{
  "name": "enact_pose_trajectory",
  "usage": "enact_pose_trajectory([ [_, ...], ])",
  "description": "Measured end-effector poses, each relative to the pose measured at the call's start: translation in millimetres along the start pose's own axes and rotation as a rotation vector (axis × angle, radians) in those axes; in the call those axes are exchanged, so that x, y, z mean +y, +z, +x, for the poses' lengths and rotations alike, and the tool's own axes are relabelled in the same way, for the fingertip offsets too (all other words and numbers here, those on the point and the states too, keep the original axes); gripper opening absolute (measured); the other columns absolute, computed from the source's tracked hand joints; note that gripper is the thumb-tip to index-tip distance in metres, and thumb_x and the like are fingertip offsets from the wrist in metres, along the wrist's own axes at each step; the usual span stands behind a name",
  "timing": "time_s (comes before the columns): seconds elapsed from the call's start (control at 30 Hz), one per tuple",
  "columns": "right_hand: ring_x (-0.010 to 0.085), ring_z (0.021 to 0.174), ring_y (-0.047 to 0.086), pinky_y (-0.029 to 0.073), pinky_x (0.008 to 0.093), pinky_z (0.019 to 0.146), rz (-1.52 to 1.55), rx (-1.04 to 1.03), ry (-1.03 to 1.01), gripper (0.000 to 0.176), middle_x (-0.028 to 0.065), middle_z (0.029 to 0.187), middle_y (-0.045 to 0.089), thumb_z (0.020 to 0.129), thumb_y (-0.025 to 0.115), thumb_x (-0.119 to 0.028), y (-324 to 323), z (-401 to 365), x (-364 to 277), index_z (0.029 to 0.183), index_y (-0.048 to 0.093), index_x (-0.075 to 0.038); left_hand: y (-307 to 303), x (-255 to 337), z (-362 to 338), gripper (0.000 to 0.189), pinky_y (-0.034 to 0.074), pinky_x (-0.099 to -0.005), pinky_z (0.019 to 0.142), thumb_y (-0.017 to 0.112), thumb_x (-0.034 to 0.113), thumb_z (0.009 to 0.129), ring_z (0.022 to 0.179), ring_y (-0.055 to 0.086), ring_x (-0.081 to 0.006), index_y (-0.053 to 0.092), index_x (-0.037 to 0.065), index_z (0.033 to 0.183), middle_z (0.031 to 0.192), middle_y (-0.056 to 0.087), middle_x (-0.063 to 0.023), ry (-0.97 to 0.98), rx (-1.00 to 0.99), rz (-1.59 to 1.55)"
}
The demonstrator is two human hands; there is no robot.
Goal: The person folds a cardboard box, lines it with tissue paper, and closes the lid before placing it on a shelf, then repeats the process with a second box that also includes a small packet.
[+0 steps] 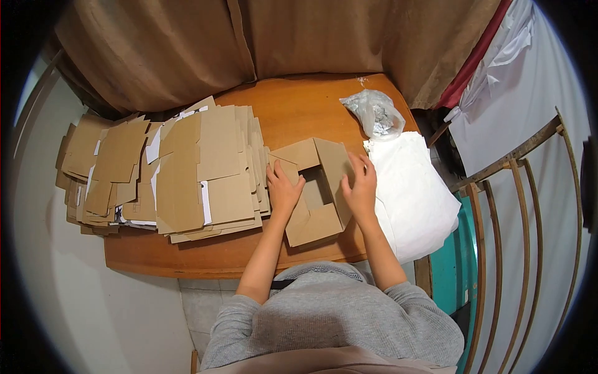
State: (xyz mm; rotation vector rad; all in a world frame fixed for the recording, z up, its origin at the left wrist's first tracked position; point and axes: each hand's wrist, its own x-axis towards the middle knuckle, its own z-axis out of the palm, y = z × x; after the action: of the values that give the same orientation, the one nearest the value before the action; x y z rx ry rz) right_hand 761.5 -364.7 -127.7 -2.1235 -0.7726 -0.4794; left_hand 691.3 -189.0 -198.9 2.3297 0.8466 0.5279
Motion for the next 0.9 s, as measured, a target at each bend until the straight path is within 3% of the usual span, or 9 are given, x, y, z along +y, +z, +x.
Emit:
enact_pose_trajectory([
  [0.07,0.0368,0.111,0.051,0.042,0.0405,0.094,-0.016,0.075,0.098,0.048,0.0186,0.114,0.056,0.078,0.059,-0.002,-4,-12,7,0.125,0.052,-0.006,7,-9,3,0.085,0.037,-0.055,0.096,0.07,0.031,0.072,0.117,0.037,-0.0532,0.022,0.004,0.137,0.136,0.022,-0.033,0.026,0.037,-0.092],
  [0.27,0.0369,0.101,0.058,0.047,0.0385,0.086,0.184,-0.232,0.249,0.057,0.0239,0.118,0.056,0.08,0.055,0.0,-13,-23,-9,0.135,0.042,-0.006,-18,19,-15,0.096,0.033,-0.057,0.099,0.073,0.028,0.069,0.121,0.032,-0.0533,0.013,0.006,0.14,0.139,0.013,-0.0334,-0.062,-0.144,-0.004],
  [0.33,0.0383,0.095,0.06,0.05,0.0397,0.08,0.129,-0.291,0.093,0.059,0.0217,0.108,0.061,0.079,0.052,0.002,-16,-21,-26,0.136,0.041,-0.006,-24,26,-20,0.097,0.032,-0.0529,0.102,0.074,0.028,0.069,0.122,0.03,-0.052,0.012,0.004,0.14,0.139,0.014,-0.0322,-0.076,-0.167,0.029],
  [0.4,0.0371,0.094,0.06,0.051,0.0399,0.079,0.203,-0.256,0.007,0.059,0.0191,0.112,0.06,0.078,0.053,0.001,3,-31,-18,0.135,0.043,-0.01,-24,24,-20,0.099,0.031,-0.0488,0.104,0.074,0.028,0.069,0.124,0.028,-0.0507,0.01,0.002,0.14,0.138,0.015,-0.031,-0.09,-0.186,0.059],
  [0.47,0.0348,0.093,0.062,0.052,0.0364,0.079,0.04,-0.353,-0.077,0.057,0.0165,0.115,0.059,0.078,0.057,-0.003,9,-35,-27,0.133,0.046,-0.012,-18,12,-18,0.097,0.031,-0.045,0.106,0.074,0.025,0.07,0.127,0.026,-0.0478,0.011,0.001,0.14,0.139,0.013,-0.0301,-0.032,-0.198,-0.199],
  [0.53,0.0345,0.101,0.059,0.051,0.0421,0.08,-0.007,-0.39,-0.079,0.055,0.0122,0.123,0.056,0.079,0.06,-0.009,16,-40,-32,0.132,0.048,-0.016,-11,0,-13,0.096,0.032,-0.0454,0.105,0.073,0.025,0.071,0.126,0.029,-0.0482,0.011,0.0,0.14,0.14,0.012,-0.0314,-0.023,-0.189,-0.27],
  [0.63,0.0398,0.12,0.045,0.046,0.0604,0.081,-0.231,-0.602,-0.025,0.052,0.007,0.136,0.046,0.083,0.058,-0.016,27,-46,-37,0.133,0.046,-0.016,-9,-7,-13,0.094,0.032,-0.0442,0.105,0.072,0.025,0.073,0.125,0.032,-0.0483,0.012,-0.001,0.14,0.14,0.01,-0.0328,-0.031,-0.201,-0.338],
  [0.73,0.0408,0.118,0.048,0.051,0.0524,0.077,-0.367,-0.575,-0.024,0.048,0.0067,0.132,0.05,0.083,0.059,-0.017,32,-47,-39,0.131,0.049,-0.017,-11,-7,-11,0.092,0.031,-0.0429,0.106,0.071,0.025,0.074,0.126,0.031,-0.048,0.014,-0.003,0.139,0.14,0.011,-0.0332,-0.065,-0.223,-0.338],
  [0.9,0.0447,0.122,0.042,0.049,0.0566,0.081,-0.34,-0.681,0.028,0.049,0.0068,0.137,0.044,0.084,0.058,-0.02,29,-43,-41,0.131,0.047,-0.016,-12,-2,-13,0.09,0.031,-0.043,0.106,0.07,0.026,0.075,0.128,0.03,-0.0471,0.015,-0.004,0.14,0.141,0.011,-0.0337,-0.075,-0.226,-0.319],
])
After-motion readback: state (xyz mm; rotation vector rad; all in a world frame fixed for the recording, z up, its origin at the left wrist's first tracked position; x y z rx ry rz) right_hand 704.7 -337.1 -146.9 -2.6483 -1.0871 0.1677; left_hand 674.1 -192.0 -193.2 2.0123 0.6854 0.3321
